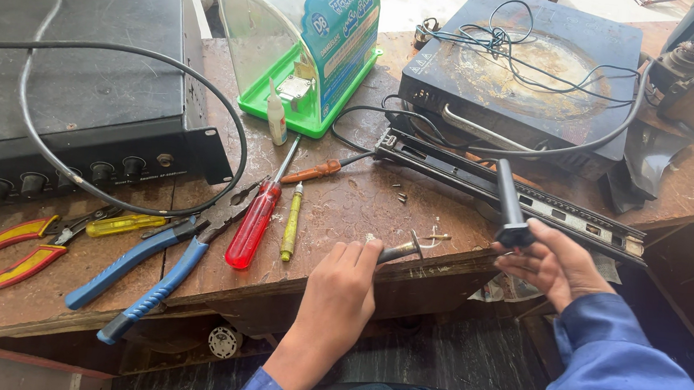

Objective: The person holds a soldering iron in one hand and repeatedly rubs its tip against a small abrasive stick to clean and shape the tip. They then move the soldering iron to the front panel of an amplifier on the bench and continue working on the tip and panel area.

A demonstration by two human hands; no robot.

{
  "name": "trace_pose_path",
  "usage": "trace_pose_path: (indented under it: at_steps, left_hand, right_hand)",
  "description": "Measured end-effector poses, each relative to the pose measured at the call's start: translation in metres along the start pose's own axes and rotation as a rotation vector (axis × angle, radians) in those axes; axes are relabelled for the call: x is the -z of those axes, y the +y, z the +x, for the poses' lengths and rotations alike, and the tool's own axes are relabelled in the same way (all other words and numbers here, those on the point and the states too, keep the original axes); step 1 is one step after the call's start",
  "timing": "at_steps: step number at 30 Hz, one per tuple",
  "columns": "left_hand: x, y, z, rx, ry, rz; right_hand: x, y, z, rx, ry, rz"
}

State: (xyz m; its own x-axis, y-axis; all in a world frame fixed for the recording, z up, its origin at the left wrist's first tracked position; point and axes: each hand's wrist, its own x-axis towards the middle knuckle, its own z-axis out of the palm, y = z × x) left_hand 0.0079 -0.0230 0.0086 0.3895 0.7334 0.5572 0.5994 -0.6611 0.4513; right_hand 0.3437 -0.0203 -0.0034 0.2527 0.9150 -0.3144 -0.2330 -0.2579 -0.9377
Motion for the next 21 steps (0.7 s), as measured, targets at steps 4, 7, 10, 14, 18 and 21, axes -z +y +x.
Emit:
trace_pose_path:
  at_steps: [4, 7, 10, 14, 18, 21]
  left_hand:
    - [-0.007, 0.006, 0.018, 0.144, 0.041, -0.165]
    - [-0.014, 0.012, 0.035, 0.261, -0.002, -0.238]
    - [-0.021, 0.019, 0.05, 0.317, -0.014, -0.272]
    - [-0.035, 0.02, 0.077, 0.493, -0.062, -0.442]
    - [-0.054, 0.013, 0.109, 0.508, -0.091, -0.511]
    - [-0.07, 0.007, 0.136, 0.581, -0.138, -0.568]
  right_hand:
    - [-0.015, 0.014, 0.003, -0.006, -0.089, 0.073]
    - [-0.026, 0.029, 0.007, -0.046, -0.155, 0.137]
    - [-0.032, 0.036, 0.012, -0.107, -0.273, 0.175]
    - [-0.034, 0.033, 0.012, -0.088, -0.302, 0.164]
    - [-0.038, 0.025, 0.014, -0.186, -0.108, 0.005]
    - [-0.044, 0.027, 0.023, -0.201, -0.002, -0.039]
